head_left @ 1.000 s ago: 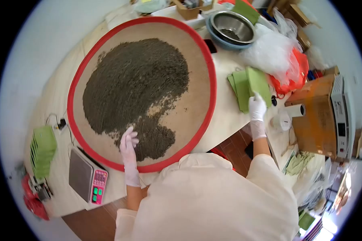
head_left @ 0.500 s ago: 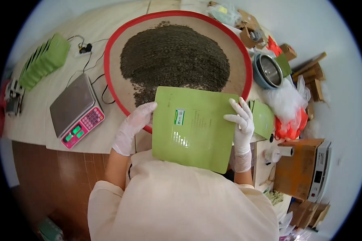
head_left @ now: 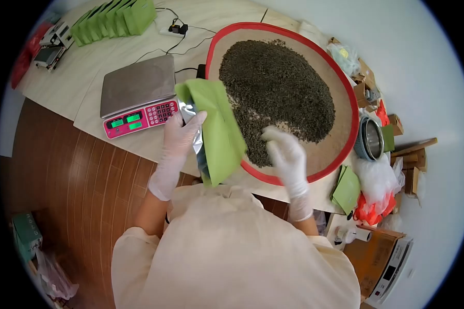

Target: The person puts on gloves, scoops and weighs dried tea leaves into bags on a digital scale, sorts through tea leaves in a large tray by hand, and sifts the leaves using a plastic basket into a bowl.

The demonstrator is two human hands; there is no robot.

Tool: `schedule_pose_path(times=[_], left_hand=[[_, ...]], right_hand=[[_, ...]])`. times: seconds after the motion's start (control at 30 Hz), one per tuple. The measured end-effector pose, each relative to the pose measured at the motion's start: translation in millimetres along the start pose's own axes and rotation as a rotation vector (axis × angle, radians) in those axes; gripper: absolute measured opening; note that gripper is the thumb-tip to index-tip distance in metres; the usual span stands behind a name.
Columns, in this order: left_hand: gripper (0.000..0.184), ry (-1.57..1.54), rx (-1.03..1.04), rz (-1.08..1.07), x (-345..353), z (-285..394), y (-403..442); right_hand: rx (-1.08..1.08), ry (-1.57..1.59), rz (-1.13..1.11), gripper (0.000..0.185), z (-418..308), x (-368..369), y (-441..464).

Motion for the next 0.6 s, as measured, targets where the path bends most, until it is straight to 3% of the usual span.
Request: schedule_pose_path(times=[0.07,0.1,0.13,0.17,0.23,0.3,0.33,0.37,0.43,0.6], left_hand=[[0.024,0.084,0.208,0.074,8,27,-7],[0.024,0.083,0.212,0.068,15,33,-8],[0.022,0.289,0.325,0.179,17,47,-13],[0.021,0.498,0.430,0.297,16,57,-21],[0.022,0.624,0.471,0.267,17,52,-24],[0.024,0.794,0.590,0.242,28,62,-35],[0.026,0.799,0.784,0.155,40,67,-41],[0.026,0.798,0.785,0.155,43,63,-42],[0.028,0.984,1.130,-0.321,98,45,-63],[0.023,1.086,1.242,-0.521,147,19,-86]], right_hand=[[-0.368,-0.162,-0.384,0.023,-89,63,-14],[-0.525,-0.269,-0.536,0.024,-115,84,-25],[-0.526,-0.276,-0.530,0.024,-117,94,-24],[-0.509,-0.343,-0.478,0.028,-112,101,-20],[-0.485,-0.427,-0.413,0.033,-102,102,-18],[-0.054,-0.586,-0.197,0.036,-64,80,-4],[0.124,-0.531,-0.238,0.036,-48,75,-4],[0.124,-0.532,-0.237,0.036,-32,79,-7],[-0.149,-0.080,-0.200,0.035,-14,80,-20],[0.156,0.289,-0.066,0.035,18,49,-7]])
Point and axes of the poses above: each hand's wrist, its own y-axis towards the middle knuckle, its own x-axis out of the palm, z = x × y, the point moved 7 cm from there along y, towards the middle knuckle, and after that the axes turned 8 degrees about y, right-handed, at the moved point
